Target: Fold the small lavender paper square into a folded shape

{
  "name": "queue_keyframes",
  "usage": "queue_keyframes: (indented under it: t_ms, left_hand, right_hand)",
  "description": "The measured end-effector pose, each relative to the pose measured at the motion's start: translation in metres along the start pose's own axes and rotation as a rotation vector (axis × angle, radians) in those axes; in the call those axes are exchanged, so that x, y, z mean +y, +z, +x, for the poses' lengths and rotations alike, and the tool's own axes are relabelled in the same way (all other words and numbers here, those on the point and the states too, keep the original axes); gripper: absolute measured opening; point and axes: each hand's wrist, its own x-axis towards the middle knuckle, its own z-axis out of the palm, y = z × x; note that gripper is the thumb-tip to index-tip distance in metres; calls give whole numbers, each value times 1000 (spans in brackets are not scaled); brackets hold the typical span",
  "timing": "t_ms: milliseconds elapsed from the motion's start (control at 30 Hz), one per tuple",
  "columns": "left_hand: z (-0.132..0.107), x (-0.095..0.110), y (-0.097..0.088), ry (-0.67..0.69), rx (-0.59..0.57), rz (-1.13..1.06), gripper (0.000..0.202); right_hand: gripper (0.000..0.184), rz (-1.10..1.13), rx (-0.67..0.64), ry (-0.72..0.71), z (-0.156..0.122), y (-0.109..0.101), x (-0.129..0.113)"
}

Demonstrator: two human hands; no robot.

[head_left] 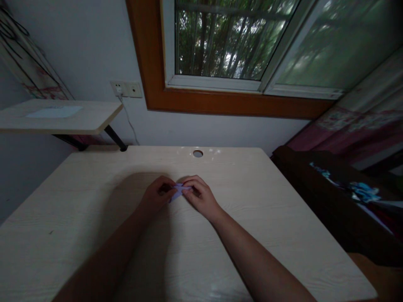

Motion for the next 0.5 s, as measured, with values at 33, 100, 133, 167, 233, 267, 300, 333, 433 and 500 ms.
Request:
queue_keyframes:
  t_ms: [33,100,133,167,233,267,300,333,433,500]
  left_hand:
    - [0,0,0,-3,12,8,19]
    - [0,-1,0,-3,34,23,18]
    - [0,-2,0,0,41,27,18]
    - [0,-4,0,4,48,28,18]
    - [0,-6,1,8,58,28,18]
    - [0,-6,1,7,59,30,18]
    - [0,-7,1,5,60,33,18]
    - [0,-6,1,4,61,36,18]
    - [0,-6,1,10,57,43,18]
    - [0,-6,2,10,55,45,20]
  right_hand:
    - [13,11,13,18,0,1,1]
    - [22,49,46,75,-1,3,5]
    - [29,82,64,116,-2,4,7]
    - [37,129,79,157,-2,6,10]
    - [49,228,92,211,-4,10,16]
    - [52,254,86,223,-5,12,18]
    - [55,261,77,234,-5,13,20]
    - [56,253,70,241,-6,14,21]
    - [56,211,65,260,-7,16,21]
    - [53,203,74,268,-7,16,19]
